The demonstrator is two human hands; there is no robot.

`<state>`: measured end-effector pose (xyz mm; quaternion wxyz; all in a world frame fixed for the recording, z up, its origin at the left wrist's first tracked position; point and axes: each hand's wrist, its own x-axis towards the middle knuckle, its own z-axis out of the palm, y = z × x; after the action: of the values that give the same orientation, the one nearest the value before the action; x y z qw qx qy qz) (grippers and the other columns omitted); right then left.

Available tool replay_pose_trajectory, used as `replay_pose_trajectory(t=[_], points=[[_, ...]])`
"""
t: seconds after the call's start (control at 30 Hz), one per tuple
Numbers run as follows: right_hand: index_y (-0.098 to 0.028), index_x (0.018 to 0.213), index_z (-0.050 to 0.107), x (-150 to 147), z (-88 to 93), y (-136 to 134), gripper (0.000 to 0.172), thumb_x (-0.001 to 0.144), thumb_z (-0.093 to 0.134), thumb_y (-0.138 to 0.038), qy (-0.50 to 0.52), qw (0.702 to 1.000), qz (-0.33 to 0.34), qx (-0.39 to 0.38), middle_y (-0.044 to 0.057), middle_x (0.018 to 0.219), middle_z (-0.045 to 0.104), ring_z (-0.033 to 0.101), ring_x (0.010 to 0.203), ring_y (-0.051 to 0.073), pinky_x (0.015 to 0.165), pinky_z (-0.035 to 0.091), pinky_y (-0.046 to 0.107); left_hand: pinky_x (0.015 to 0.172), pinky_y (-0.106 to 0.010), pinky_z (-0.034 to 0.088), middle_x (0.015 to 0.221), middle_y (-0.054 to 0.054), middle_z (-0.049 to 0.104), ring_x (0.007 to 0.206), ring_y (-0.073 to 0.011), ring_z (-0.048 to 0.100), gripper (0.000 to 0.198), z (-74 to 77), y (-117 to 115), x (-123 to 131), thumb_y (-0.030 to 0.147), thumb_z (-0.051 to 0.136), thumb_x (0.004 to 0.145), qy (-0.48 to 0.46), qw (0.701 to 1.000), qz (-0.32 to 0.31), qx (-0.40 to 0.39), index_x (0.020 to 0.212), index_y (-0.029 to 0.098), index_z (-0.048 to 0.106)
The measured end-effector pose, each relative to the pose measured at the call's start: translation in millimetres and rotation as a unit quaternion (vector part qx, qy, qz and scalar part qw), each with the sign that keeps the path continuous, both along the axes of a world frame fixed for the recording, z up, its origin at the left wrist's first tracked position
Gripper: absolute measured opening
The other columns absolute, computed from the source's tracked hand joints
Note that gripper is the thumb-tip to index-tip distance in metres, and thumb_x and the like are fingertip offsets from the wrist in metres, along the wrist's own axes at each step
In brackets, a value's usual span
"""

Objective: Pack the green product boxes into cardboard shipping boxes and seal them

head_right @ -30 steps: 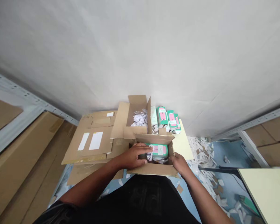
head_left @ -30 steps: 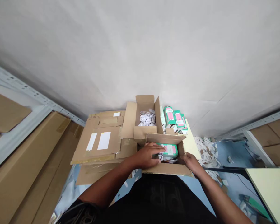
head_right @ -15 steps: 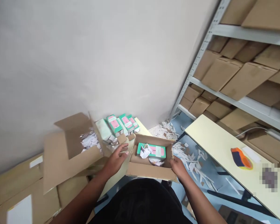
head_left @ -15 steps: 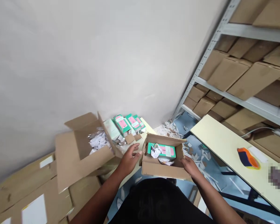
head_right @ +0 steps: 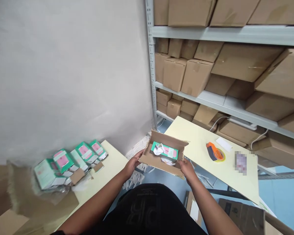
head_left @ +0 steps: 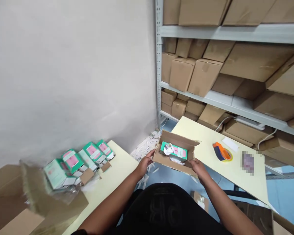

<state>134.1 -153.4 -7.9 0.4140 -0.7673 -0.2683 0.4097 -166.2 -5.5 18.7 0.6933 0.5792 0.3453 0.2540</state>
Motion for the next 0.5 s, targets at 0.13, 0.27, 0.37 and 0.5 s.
replay_pose_trajectory(t=[0.13, 0.27, 0.37, 0.5], points=[[-0.018, 0.096, 0.071, 54.8, 2.0, -0.3, 0.041, 0.078, 0.058, -0.053, 0.028, 0.997, -0.071, -0.010, 0.008, 0.090, 0.079, 0.074, 0.087, 0.029, 0.071, 0.053, 0.033, 0.120, -0.049, 0.037, 0.157, -0.008, 0.050, 0.150, -0.0330, 0.039, 0.082, -5.6, 23.9, 67.2, 0.026, 0.065, 0.074, 0.018, 0.995, -0.083, 0.051, 0.154, 0.025, 0.047], [-0.017, 0.095, 0.072, 92.4, -14.6, 5.1, 0.042, 0.075, 0.062, -0.053, 0.052, 0.989, -0.135, -0.008, 0.008, 0.089, 0.079, 0.074, 0.085, 0.028, 0.070, 0.053, 0.033, 0.116, -0.046, 0.042, 0.159, -0.013, 0.045, 0.149, -0.0322, 0.040, 0.089, -14.7, 50.7, 129.7, 0.029, 0.078, 0.074, 0.022, 0.989, -0.132, 0.069, 0.154, 0.024, 0.039], [-0.016, 0.095, 0.072, 116.7, -30.7, 13.7, 0.042, 0.073, 0.066, -0.052, 0.082, 0.981, -0.175, 0.002, 0.009, 0.087, 0.078, 0.074, 0.085, 0.028, 0.072, 0.056, 0.035, 0.110, -0.044, 0.049, 0.149, -0.015, 0.054, 0.143, -0.0316, 0.048, 0.077, -28.3, 77.5, 174.7, 0.040, 0.080, 0.077, 0.023, 0.985, -0.161, 0.062, 0.143, 0.021, 0.045], [-0.020, 0.096, 0.070, 151.6, -45.3, 33.9, 0.041, 0.074, 0.071, -0.054, 0.153, 0.960, -0.234, 0.010, 0.008, 0.088, 0.076, 0.073, 0.083, 0.027, 0.072, 0.059, 0.037, 0.102, -0.042, 0.053, 0.138, -0.013, 0.061, 0.133, -0.0288, 0.056, 0.062, -54.5, 121.0, 229.6, 0.051, 0.074, 0.083, 0.049, 0.978, -0.186, 0.077, 0.131, 0.021, 0.050]])
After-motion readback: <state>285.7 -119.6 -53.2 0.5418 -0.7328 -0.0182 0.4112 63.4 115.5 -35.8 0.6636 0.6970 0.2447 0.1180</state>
